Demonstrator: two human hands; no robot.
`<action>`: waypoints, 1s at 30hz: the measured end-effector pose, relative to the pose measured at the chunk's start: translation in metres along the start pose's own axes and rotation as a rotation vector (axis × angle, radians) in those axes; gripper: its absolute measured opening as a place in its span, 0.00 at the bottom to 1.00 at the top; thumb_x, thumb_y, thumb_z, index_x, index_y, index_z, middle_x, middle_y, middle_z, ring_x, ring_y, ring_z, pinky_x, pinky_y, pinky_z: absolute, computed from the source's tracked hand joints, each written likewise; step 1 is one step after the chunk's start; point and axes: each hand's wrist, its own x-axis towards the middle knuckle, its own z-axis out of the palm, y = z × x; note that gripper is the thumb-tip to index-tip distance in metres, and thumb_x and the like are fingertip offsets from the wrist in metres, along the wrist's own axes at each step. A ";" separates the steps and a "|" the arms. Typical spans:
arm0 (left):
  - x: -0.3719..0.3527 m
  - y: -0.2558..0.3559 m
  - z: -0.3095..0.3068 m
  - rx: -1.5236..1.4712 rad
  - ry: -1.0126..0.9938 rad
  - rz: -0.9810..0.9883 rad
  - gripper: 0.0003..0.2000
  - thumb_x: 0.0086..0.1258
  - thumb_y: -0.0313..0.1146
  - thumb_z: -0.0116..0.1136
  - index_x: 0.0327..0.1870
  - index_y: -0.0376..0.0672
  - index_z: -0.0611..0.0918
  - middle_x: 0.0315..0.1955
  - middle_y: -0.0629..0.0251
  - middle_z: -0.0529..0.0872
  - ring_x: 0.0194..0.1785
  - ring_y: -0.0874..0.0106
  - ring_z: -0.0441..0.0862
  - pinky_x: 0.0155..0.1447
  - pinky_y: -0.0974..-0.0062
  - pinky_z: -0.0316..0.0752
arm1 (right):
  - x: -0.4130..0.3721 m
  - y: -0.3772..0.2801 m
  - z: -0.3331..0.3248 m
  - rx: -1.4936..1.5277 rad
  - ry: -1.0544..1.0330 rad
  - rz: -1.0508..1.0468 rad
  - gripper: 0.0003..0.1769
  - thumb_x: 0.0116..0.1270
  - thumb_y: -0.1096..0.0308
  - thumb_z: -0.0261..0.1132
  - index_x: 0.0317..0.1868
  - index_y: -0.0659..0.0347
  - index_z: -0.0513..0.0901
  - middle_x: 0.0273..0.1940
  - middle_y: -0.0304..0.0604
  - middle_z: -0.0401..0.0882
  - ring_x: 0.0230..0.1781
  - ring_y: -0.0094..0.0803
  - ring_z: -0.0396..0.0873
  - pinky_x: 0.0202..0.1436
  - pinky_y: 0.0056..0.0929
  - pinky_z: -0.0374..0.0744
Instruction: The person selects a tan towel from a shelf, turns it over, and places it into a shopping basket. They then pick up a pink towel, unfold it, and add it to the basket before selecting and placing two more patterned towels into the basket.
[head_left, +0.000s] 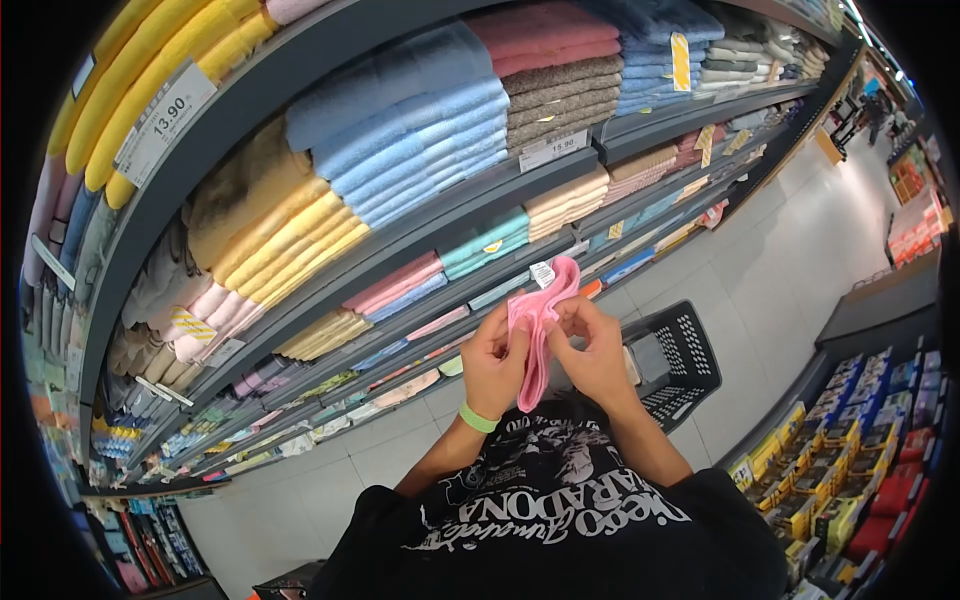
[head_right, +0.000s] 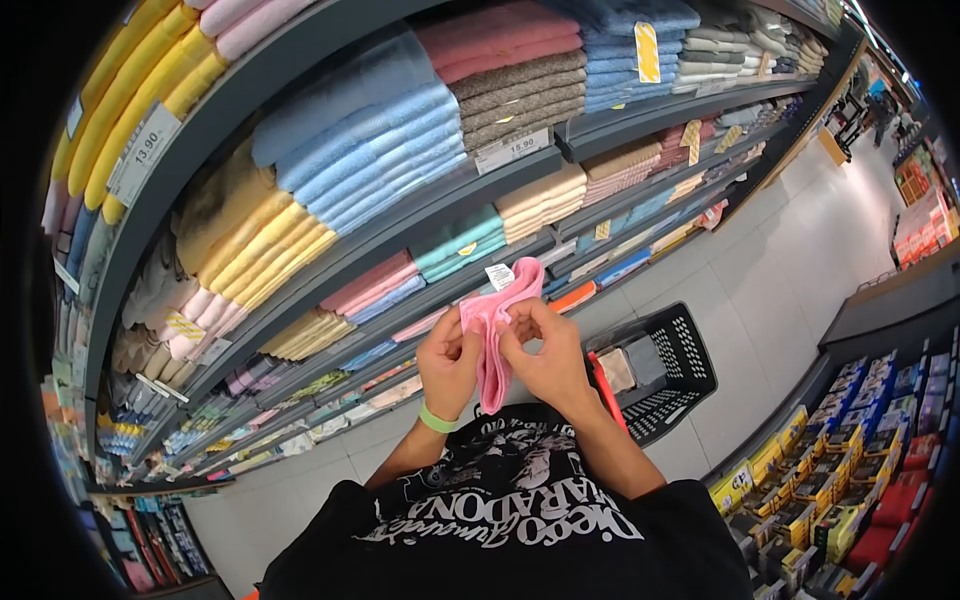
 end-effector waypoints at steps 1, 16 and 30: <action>-0.001 -0.002 -0.002 0.000 0.002 -0.001 0.15 0.73 0.26 0.55 0.58 0.32 0.78 0.34 0.67 0.88 0.30 0.88 0.76 0.32 0.89 0.70 | 0.001 -0.002 0.000 -0.022 0.006 -0.014 0.05 0.64 0.75 0.66 0.37 0.67 0.78 0.28 0.37 0.80 0.28 0.20 0.77 0.35 0.21 0.77; -0.001 -0.010 -0.005 0.319 -0.066 0.049 0.15 0.71 0.22 0.55 0.58 0.31 0.79 0.39 0.66 0.87 0.35 0.85 0.78 0.38 0.87 0.74 | 0.001 -0.001 -0.002 -0.158 0.081 -0.082 0.08 0.60 0.75 0.67 0.38 0.67 0.77 0.25 0.41 0.78 0.26 0.24 0.78 0.33 0.23 0.77; -0.005 -0.002 -0.002 0.169 -0.093 0.059 0.20 0.68 0.24 0.59 0.62 0.34 0.77 0.38 0.57 0.90 0.36 0.83 0.82 0.38 0.83 0.76 | 0.003 -0.001 -0.002 0.000 0.033 -0.079 0.07 0.65 0.72 0.67 0.37 0.68 0.78 0.27 0.38 0.79 0.28 0.20 0.76 0.34 0.22 0.76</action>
